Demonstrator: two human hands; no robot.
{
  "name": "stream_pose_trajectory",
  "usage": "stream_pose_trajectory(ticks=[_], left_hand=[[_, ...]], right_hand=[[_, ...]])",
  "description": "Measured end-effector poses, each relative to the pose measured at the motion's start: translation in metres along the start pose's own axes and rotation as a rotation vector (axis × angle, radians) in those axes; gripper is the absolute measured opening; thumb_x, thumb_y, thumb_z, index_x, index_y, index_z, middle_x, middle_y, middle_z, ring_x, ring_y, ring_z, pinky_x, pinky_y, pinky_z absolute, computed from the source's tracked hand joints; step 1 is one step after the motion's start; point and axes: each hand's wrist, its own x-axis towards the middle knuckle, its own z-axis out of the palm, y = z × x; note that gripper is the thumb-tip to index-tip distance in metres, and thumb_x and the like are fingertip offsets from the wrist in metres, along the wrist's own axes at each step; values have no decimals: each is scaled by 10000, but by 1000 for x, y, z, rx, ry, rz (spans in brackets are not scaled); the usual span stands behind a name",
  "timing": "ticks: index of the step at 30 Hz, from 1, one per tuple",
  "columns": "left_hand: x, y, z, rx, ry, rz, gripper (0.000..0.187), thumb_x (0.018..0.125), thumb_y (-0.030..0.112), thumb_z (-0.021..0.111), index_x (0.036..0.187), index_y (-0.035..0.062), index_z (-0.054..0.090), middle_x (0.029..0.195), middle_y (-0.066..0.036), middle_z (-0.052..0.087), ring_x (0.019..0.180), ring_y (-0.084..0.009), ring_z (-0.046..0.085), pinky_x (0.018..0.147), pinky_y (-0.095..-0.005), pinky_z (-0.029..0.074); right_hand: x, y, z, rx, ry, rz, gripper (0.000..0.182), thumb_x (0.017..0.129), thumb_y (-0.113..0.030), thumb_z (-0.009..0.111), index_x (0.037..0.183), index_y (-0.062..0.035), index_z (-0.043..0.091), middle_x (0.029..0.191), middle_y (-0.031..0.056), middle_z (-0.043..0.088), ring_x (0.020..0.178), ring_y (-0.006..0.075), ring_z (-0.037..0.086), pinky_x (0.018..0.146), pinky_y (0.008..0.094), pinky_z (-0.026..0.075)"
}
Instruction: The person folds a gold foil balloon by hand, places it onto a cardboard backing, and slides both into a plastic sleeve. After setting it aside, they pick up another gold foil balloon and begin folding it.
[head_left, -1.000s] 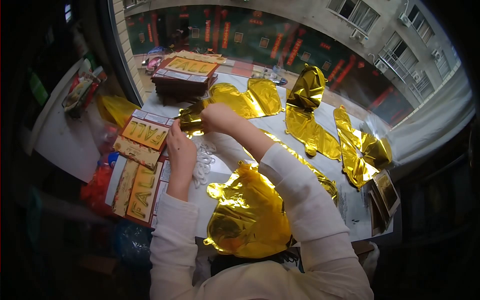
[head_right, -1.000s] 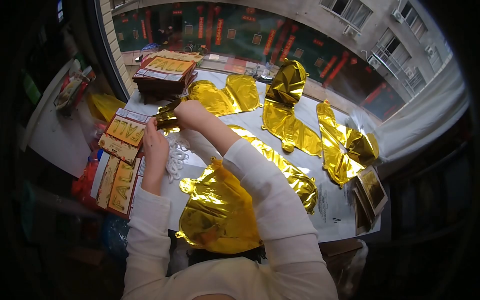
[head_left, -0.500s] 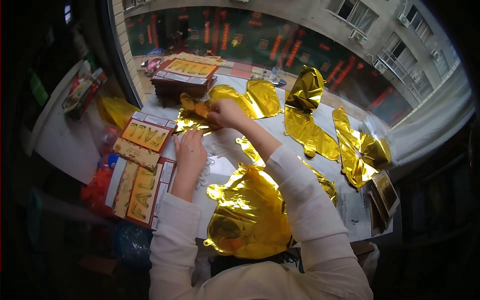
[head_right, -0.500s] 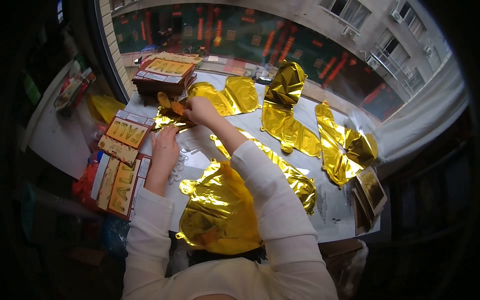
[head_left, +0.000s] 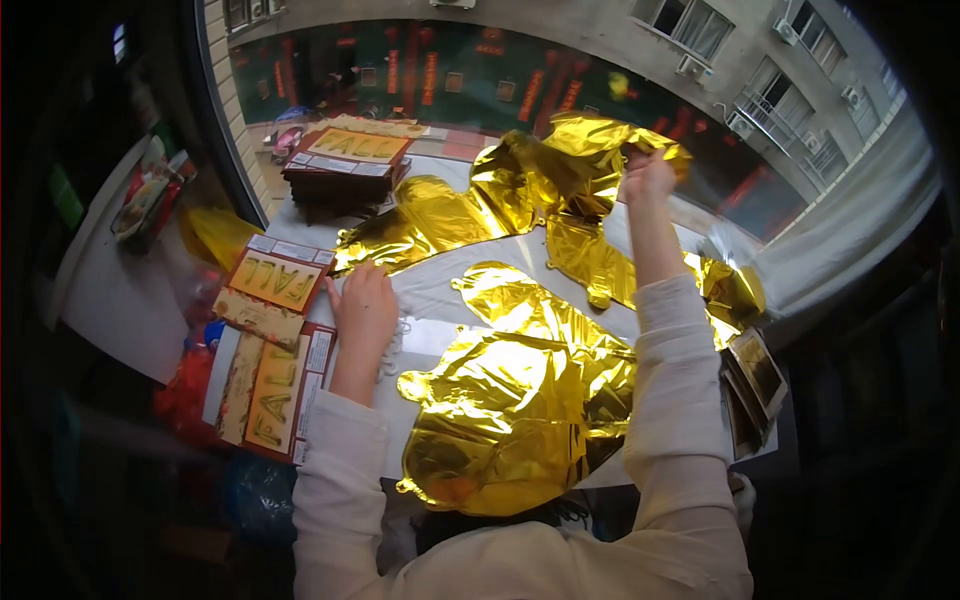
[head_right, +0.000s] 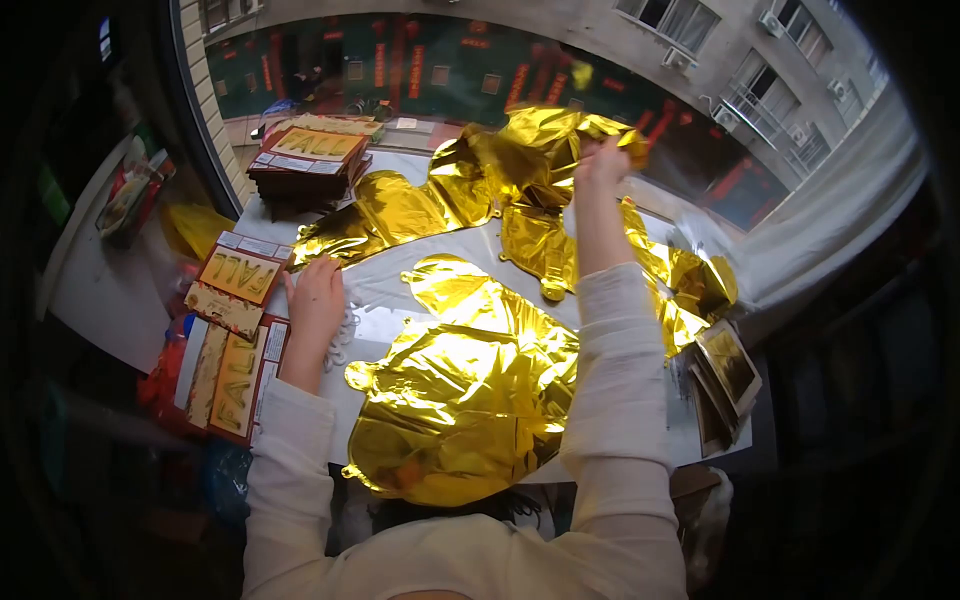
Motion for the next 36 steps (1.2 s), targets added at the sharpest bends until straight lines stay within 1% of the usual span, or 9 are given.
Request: stream_pose_trajectory(ticks=[7, 11, 16, 17, 21, 25, 27, 30, 36], left_hand=[[3, -4, 2, -17, 8, 28, 311, 1049, 275, 559, 1244, 87, 712, 1325, -115, 683, 1280, -314, 611, 1211, -660, 273], [10, -7, -3, 0, 21, 64, 322, 1029, 277, 592, 1236, 54, 697, 1313, -120, 668, 1301, -326, 583, 1228, -639, 263], [8, 17, -21, -334, 218, 318, 416, 935, 230, 761, 1295, 35, 684, 1348, -184, 668, 1323, -393, 571, 1145, -501, 424], [-2, 41, -45, -337, 215, 322, 416, 935, 230, 761, 1295, 35, 684, 1348, -184, 668, 1323, -393, 571, 1145, -501, 424], [-58, 118, -120, -787, 6, 408, 613, 890, 365, 835, 1334, -10, 641, 1365, -207, 648, 1338, -374, 578, 1097, -476, 462], [-130, 166, -143, -909, -8, 660, 1290, 677, 631, 940, 1591, -26, 310, 1572, -302, 419, 1439, -474, 443, 1181, -519, 373], [-154, 186, -149, -873, -113, 765, 1469, 629, 655, 956, 1651, -16, 142, 1637, -340, 280, 1516, -517, 311, 1213, -569, 321], [-183, 214, -133, -989, -218, 765, 1490, 676, 602, 949, 1666, -13, 21, 1672, -373, 116, 1568, -545, 165, 1239, -609, 261], [-180, 234, -91, -901, -77, 521, 1407, 765, 437, 934, 1634, -51, -59, 1666, -381, 72, 1530, -555, 214, 1245, -593, 261]], right_hand=[[-81, -193, 75, 85, -257, -308, 301, 1099, -211, 479, 1287, -32, 631, 1247, 154, 729, 1148, 324, 711, 1039, 476, 573], [-153, -241, 90, -71, -383, -154, 270, 1054, -190, 580, 1232, -3, 659, 1194, 148, 752, 1115, 310, 726, 1021, 450, 582], [-256, -266, 96, 113, -1096, 566, 227, 1066, -161, 571, 1169, 2, 691, 1015, 76, 762, 1015, 215, 721, 971, 397, 585], [-270, -260, 95, 42, -916, 436, 221, 1046, -163, 582, 1145, 7, 683, 1081, 60, 744, 858, 116, 693, 790, 276, 572], [-334, -272, 118, -244, -296, 88, 217, 1062, -184, 573, 1060, -7, 698, 978, 30, 735, 781, 82, 677, 693, 238, 548], [-330, -259, 84, -172, -499, 36, 223, 1071, -235, 585, 1067, -41, 695, 998, 52, 740, 898, 126, 707, 849, 288, 578], [-341, -237, 90, 334, -558, 99, 283, 1109, -279, 478, 1137, -52, 644, 1082, 68, 724, 990, 185, 703, 913, 344, 547], [-368, -234, 100, 109, -481, -110, 251, 1100, -258, 507, 1215, -73, 632, 1122, 58, 711, 1032, 196, 691, 964, 351, 523], [-404, -239, 108, 283, -246, -74, 350, 1102, -320, 527, 1373, -109, 596, 1288, 56, 684, 1198, 210, 643, 1025, 395, 492]])
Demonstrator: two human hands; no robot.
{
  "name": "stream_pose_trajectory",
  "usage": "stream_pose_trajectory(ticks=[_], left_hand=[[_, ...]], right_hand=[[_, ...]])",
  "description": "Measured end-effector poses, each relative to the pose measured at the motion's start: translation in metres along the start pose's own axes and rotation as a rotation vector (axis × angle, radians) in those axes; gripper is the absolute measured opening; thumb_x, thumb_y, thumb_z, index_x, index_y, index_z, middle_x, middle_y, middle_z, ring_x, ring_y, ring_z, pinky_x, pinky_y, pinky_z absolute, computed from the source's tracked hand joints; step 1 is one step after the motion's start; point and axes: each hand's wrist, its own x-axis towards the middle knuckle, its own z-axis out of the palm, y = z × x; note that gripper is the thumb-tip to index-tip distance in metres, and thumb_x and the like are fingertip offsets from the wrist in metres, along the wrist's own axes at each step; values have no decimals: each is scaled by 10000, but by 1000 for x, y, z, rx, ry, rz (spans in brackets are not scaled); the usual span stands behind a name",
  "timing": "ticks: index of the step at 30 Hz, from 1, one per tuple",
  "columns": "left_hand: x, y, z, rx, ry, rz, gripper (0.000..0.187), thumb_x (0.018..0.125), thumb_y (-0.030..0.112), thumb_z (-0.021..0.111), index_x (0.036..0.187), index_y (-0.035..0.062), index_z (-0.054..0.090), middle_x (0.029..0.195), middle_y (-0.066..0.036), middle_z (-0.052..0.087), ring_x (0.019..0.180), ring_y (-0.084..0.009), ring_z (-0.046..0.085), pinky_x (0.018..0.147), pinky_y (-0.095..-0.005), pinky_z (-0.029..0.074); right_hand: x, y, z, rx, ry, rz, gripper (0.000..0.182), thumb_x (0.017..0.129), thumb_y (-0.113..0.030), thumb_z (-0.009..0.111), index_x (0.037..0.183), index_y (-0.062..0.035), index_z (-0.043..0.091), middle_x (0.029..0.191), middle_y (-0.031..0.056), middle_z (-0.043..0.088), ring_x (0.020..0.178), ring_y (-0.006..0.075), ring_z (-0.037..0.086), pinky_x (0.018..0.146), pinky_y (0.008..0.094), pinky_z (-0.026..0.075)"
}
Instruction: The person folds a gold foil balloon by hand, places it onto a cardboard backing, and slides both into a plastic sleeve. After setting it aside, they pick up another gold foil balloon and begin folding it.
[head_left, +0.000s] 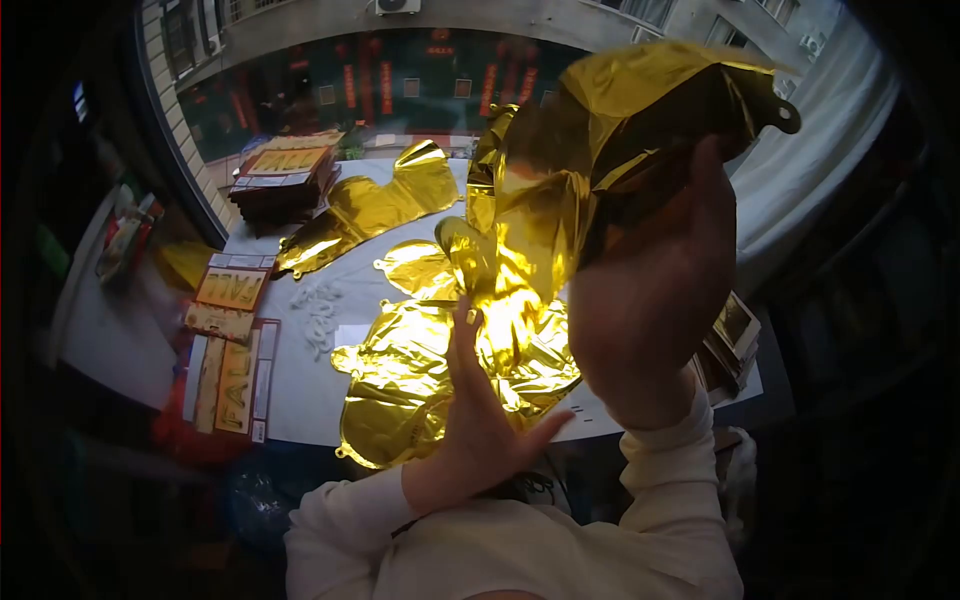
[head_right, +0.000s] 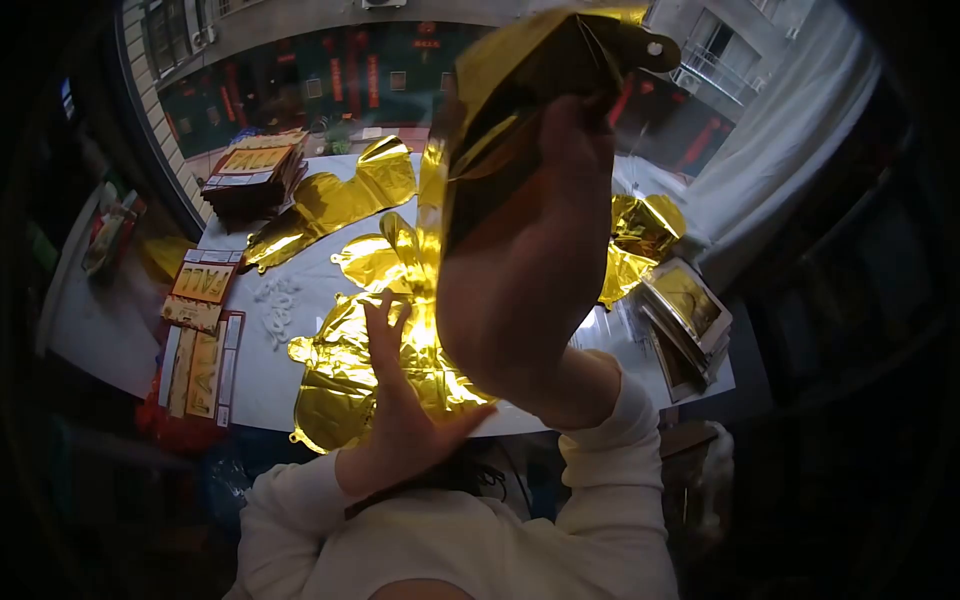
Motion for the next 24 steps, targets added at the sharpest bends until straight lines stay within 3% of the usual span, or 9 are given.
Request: stream_pose_trajectory(ticks=[5, 7, 10, 12, 14, 15, 19, 20, 24], left_hand=[[24, 5, -8, 92, 196, -44, 1505, 735, 402, 975, 1623, -46, -154, 1682, -350, 14, 1535, -504, 229, 1245, -556, 275], [23, -2, -4, 54, 346, 4, 1328, 755, 320, 963, 1646, -46, 50, 1671, -328, 168, 1499, -478, 328, 1211, -529, 335], [12, -1, -31, -86, 297, -188, 451, 838, 83, 818, 1258, -17, 685, 1287, -200, 689, 1222, -378, 640, 1114, -437, 441], [11, 9, -54, 139, 276, -127, 206, 876, 17, 746, 1080, 41, 760, 1064, -102, 771, 1055, -291, 722, 1136, -494, 429], [4, 11, -87, 101, 197, -170, 183, 876, -13, 736, 1041, 59, 769, 1020, -78, 781, 1025, -263, 733, 1145, -520, 424], [1, 15, -102, 137, 178, -172, 170, 876, -13, 752, 1028, 60, 766, 1011, -75, 783, 985, -244, 741, 1159, -551, 410], [-8, 27, -159, 207, 134, -259, 220, 807, -69, 812, 985, 52, 766, 974, -69, 786, 845, -185, 754, 1187, -559, 403], [-4, 32, -174, 207, 135, -260, 220, 807, -69, 812, 985, 52, 766, 974, -69, 786, 845, -185, 754, 1187, -559, 403], [12, 48, -216, 384, -18, -147, 328, 699, -107, 874, 974, 42, 777, 902, -60, 764, 789, -163, 744, 1084, -441, 523]], right_hand=[[-27, 4, -10, -10, -382, -174, 471, 1118, -335, 488, 1520, -93, 521, 1523, 87, 566, 1393, 276, 553, 1191, 476, 419], [-26, -1, -15, -173, -415, -331, 438, 1049, -322, 563, 1428, -104, 576, 1559, 127, 493, 1421, 286, 506, 1193, 483, 396], [-13, -16, -24, -676, -513, -791, 345, 841, -280, 786, 1151, -136, 739, 1667, 246, 272, 1505, 316, 364, 1201, 503, 327], [-5, -22, -29, -846, -545, -944, 318, 772, -267, 861, 1059, -146, 794, 1703, 286, 198, 1533, 327, 317, 1204, 510, 304], [2, -27, -35, -775, -300, -842, 730, 1043, -319, 538, 1647, -11, 268, 1630, 204, 384, 1469, 332, 444, 1229, 482, 345], [6, -32, -42, -775, -300, -842, 730, 1043, -319, 538, 1647, -11, 268, 1630, 204, 384, 1469, 332, 444, 1229, 482, 345], [29, -69, -86, -1177, -430, -1153, 283, 914, -327, 723, 1142, -160, 728, 1749, 209, 151, 1577, 457, 190, 1257, 591, 137], [43, -69, -94, -1092, -547, -1384, 218, 930, -323, 692, 1063, -155, 731, 1587, 212, 479, 1476, 430, 405, 1259, 590, 146], [12, -100, -123, -1457, -734, -1075, 172, 925, -293, 701, 982, -133, 727, 1226, 143, 731, 1214, 355, 645, 1236, 603, 222]])
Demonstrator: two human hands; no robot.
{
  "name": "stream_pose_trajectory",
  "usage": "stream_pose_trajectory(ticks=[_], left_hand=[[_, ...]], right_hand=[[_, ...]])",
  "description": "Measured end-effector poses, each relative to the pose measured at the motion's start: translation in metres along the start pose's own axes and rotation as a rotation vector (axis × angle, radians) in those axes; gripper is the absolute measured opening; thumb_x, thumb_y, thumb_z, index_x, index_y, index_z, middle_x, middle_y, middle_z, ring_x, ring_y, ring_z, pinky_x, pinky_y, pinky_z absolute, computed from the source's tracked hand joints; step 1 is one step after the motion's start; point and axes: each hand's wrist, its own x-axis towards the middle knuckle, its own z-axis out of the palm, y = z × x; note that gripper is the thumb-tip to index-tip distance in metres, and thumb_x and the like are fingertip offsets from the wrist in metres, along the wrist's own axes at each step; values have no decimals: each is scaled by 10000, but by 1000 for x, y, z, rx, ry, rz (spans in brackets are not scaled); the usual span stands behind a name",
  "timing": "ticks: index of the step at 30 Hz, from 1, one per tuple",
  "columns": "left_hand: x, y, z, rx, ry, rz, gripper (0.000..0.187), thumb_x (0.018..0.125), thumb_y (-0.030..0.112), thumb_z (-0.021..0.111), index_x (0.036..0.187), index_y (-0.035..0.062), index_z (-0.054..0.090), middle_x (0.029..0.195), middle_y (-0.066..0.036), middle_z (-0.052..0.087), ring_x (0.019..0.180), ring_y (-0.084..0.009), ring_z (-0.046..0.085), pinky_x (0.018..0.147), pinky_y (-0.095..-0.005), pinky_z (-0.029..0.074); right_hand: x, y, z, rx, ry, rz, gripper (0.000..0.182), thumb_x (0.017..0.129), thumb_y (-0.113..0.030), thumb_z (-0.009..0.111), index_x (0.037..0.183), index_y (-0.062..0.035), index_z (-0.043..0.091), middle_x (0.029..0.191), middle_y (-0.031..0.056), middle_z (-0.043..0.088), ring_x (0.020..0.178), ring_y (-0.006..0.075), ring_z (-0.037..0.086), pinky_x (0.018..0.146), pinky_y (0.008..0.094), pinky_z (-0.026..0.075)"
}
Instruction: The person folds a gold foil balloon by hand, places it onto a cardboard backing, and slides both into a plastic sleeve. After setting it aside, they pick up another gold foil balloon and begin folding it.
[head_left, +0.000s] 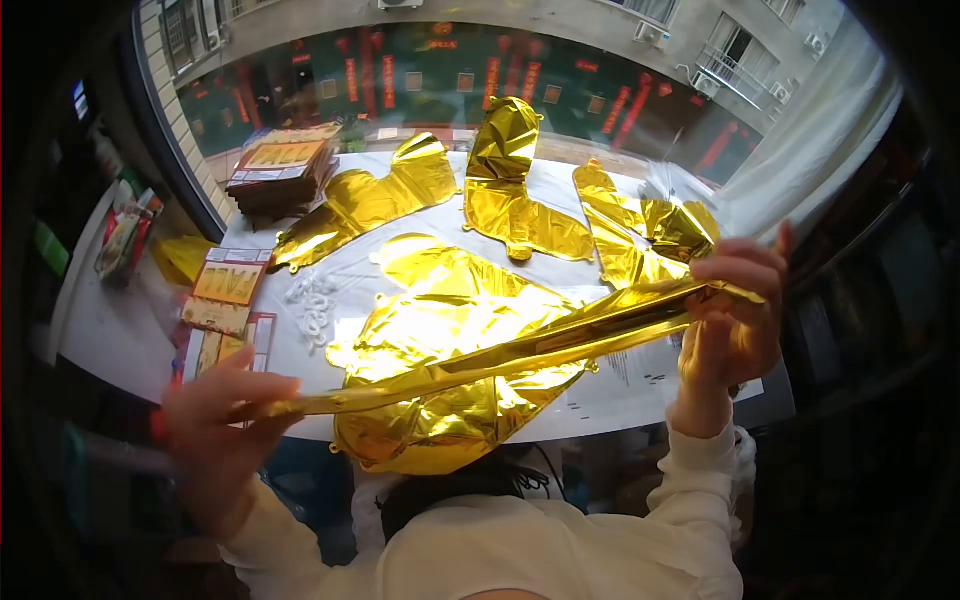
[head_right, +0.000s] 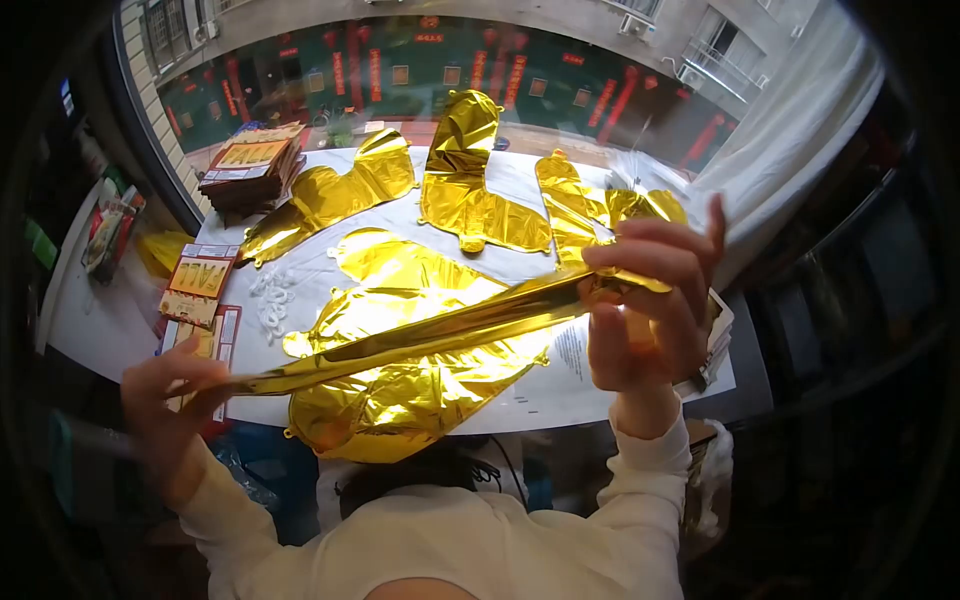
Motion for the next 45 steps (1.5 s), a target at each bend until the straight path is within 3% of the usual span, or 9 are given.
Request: stream_pose_trajectory(ticks=[2, 6, 9, 21, 23, 24, 29, 37, 45], left_hand=[[10, -8, -10, -115, -43, -61, 363, 709, -115, 869, 1026, 32, 772, 866, -42, 745, 852, -147, 737, 922, -347, 595], [55, -66, 3, -441, -276, -329, 338, 788, -79, 838, 1098, 15, 740, 908, -34, 749, 880, -139, 727, 812, -305, 587], [77, -107, 47, -533, -432, -463, 303, 840, -27, 833, 1118, 3, 715, 930, -33, 732, 864, -115, 707, 741, -261, 562], [67, -194, 158, -394, -491, -480, 305, 755, 89, 897, 1027, 39, 771, 866, -33, 770, 701, -80, 625, 652, -258, 494], [66, -197, 154, -250, -380, -458, 305, 777, 120, 879, 1054, 41, 778, 915, -25, 787, 710, -79, 620, 662, -278, 508], [61, -200, 153, -267, -325, -449, 314, 795, 128, 852, 1088, 43, 778, 935, -41, 785, 693, -116, 618, 665, -293, 516], [29, -156, 127, 36, -113, -351, 323, 798, 28, 809, 1117, 51, 766, 977, -69, 759, 716, -169, 617, 666, -300, 513], [-35, -133, 103, 153, -180, -93, 392, 844, -97, 638, 1196, 39, 745, 1215, -106, 755, 1102, -316, 676, 971, -403, 508], [-50, -132, 107, 130, -205, -155, 456, 846, -88, 604, 1272, 28, 719, 1307, -107, 731, 1188, -313, 641, 1055, -423, 460]], right_hand=[[3, -7, 0, 158, -67, 82, 101, 907, -164, 741, 979, -93, 739, 977, 67, 758, 939, 270, 715, 1169, 555, 360], [-20, 11, 3, 400, -367, 430, 221, 830, 114, 763, 1020, 4, 744, 930, 90, 731, 959, 188, 696, 1059, 421, 506], [-67, 30, 20, 986, -481, 1232, 120, 960, 65, 701, 1075, 42, 730, 879, 75, 746, 817, 125, 716, 703, 241, 562], [-171, 52, 58, 498, -726, 1291, 110, 918, -29, 776, 1026, -18, 762, 1049, 75, 742, 952, 163, 726, 771, 292, 600], [-153, 41, 56, -127, -848, 712, 169, 869, -123, 830, 1019, -70, 773, 1202, 129, 705, 1148, 268, 681, 974, 410, 568], [-149, 37, 61, -121, -865, 744, 310, 834, -257, 863, 1104, -134, 773, 1382, 173, 618, 1343, 358, 554, 1195, 540, 375], [-124, -22, 114, 224, -1034, 458, 485, 933, -358, 768, 1373, -177, 670, 1534, 125, 538, 1478, 362, 446, 1259, 653, 161], [-145, -33, 141, 332, -1064, 349, 524, 971, -370, 713, 1449, -175, 628, 1544, 73, 555, 1514, 327, 417, 1261, 641, 160], [-146, -33, 145, 317, -1046, 341, 529, 991, -358, 702, 1475, -171, 599, 1572, 74, 535, 1492, 339, 441, 1253, 602, 242]])
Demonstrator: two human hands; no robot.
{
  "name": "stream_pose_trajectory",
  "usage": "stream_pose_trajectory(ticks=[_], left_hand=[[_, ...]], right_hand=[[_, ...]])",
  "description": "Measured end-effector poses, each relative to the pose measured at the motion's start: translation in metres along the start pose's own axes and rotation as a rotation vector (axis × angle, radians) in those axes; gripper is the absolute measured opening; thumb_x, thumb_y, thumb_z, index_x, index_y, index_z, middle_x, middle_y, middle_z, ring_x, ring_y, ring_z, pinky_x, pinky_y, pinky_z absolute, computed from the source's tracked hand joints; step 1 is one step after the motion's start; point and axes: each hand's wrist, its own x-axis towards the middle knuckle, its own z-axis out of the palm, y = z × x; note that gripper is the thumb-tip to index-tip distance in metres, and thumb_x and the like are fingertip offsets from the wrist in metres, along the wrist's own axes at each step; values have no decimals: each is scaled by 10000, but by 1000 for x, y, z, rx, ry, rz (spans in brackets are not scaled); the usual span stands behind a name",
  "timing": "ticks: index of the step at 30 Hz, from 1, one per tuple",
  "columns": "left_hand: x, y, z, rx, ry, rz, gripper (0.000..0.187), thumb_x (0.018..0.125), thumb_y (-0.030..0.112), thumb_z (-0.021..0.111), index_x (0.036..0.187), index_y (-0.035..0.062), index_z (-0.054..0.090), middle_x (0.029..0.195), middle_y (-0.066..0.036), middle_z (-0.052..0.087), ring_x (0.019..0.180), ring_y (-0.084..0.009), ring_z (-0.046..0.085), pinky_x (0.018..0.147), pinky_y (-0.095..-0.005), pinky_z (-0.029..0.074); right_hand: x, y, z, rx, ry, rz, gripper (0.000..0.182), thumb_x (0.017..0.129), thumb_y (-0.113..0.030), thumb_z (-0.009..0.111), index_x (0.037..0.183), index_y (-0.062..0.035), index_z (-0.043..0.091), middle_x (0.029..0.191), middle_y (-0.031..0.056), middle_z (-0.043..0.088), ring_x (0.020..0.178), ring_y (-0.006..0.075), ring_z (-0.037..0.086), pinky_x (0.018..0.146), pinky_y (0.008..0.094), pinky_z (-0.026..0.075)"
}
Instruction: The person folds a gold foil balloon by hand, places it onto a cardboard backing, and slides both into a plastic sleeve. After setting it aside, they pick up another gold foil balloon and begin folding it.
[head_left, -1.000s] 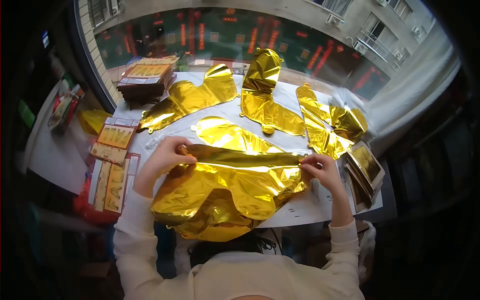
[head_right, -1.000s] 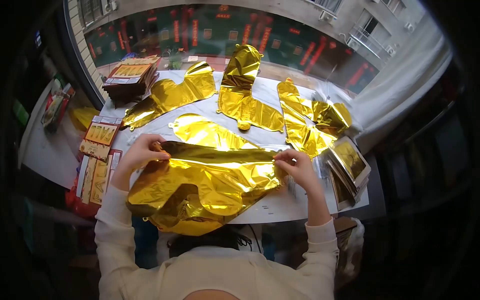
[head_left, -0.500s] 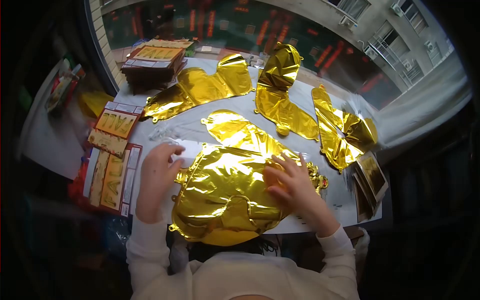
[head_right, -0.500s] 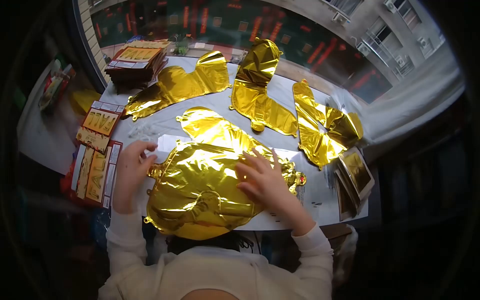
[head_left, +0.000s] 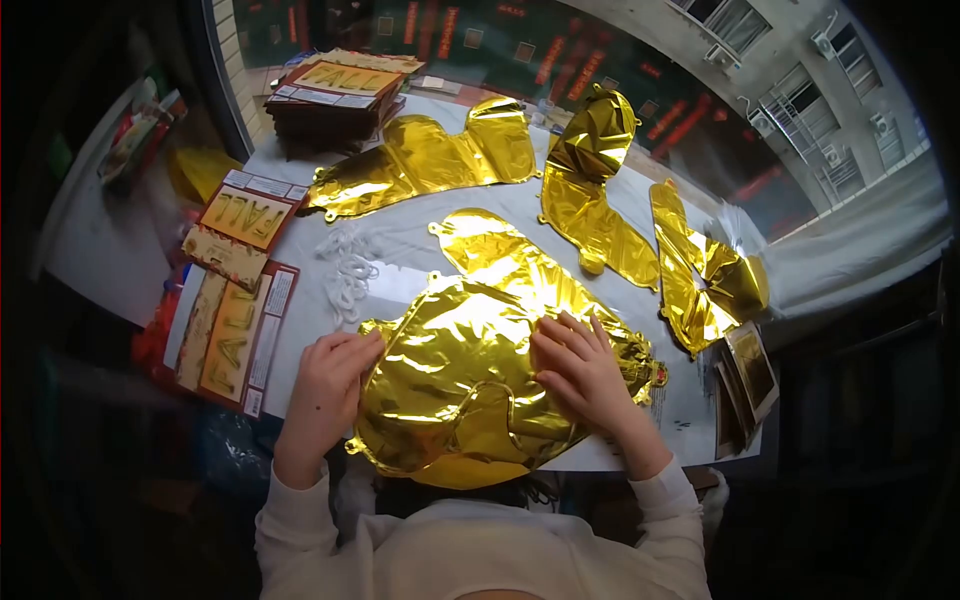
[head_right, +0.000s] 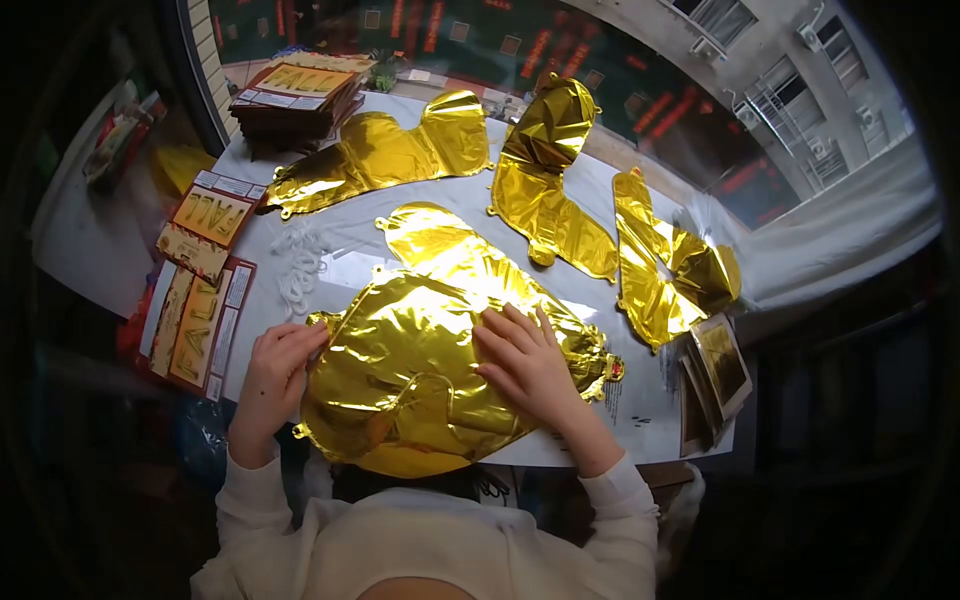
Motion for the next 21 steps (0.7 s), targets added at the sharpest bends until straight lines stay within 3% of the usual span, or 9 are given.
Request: stream_pose_trajectory(ticks=[6, 9, 21], left_hand=[[-1, -1, 0, -4, 7, 1, 431, 879, -75, 603, 1283, 28, 713, 1309, -108, 729, 1201, -316, 639, 1062, -425, 458], [-1, 0, -1, -12, 2, -4, 430, 890, -79, 595, 1289, 32, 711, 1316, -111, 730, 1213, -320, 640, 1074, -426, 458], [-4, -4, 1, -38, 40, 10, 437, 877, -95, 598, 1286, 16, 708, 1319, -123, 725, 1221, -322, 640, 1063, -413, 463]], right_hand=[[1, 3, 4, 18, 31, -13, 516, 991, -342, 702, 1464, -157, 609, 1559, 88, 549, 1473, 344, 464, 1232, 595, 292], [1, 4, 6, 62, 39, -6, 521, 981, -338, 700, 1453, -130, 627, 1550, 93, 560, 1483, 340, 451, 1237, 594, 261], [-1, 6, 10, 104, 69, -21, 513, 962, -318, 724, 1435, -135, 647, 1543, 98, 573, 1469, 354, 470, 1224, 581, 292]])
